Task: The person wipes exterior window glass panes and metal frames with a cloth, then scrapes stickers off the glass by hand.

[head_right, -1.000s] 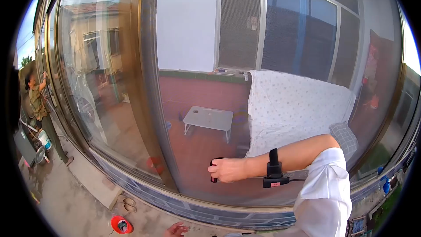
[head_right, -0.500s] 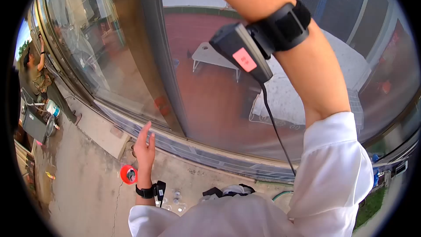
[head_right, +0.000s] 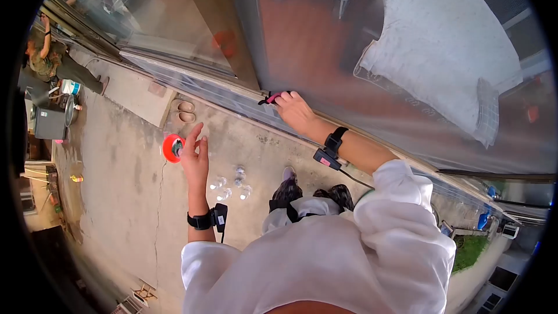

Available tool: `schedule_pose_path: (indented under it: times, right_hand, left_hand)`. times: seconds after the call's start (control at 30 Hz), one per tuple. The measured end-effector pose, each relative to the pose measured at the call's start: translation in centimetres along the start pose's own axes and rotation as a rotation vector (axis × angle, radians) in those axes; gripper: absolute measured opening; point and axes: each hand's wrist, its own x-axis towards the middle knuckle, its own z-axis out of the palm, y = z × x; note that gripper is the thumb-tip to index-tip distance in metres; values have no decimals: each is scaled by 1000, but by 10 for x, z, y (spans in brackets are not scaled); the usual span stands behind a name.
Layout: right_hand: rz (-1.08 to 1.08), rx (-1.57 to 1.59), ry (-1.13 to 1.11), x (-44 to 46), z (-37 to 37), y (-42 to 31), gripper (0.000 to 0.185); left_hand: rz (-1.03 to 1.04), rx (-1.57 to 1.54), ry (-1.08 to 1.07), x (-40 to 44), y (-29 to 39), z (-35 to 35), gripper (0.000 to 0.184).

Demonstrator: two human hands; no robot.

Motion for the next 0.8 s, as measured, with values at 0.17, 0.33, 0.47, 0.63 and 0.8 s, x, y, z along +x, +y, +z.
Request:
schedule_pose_path:
  times: [0.17,0.33,0.47,0.63,0.8]
  right_hand:
    - [133,21,506,57,-92,7,31]
    - [290,-107,-221,9,40,-30,26]
    - [146,288,173,-44,12,-54,24]
    - [163,4,827,-36,-118,-9,28]
    - [177,96,-299,-137,12,-13,25]
  left_hand:
    - [-293,20,-62,-73,-13,-36,31]
    - [-416,22,-71,-146,-24,-46,31]
    - [-510,59,-142,-206,-45,-63,31]
    - [-412,108,-259,-179,5,-59,30]
    - [-238,150,-337,-158,52,-38,29]
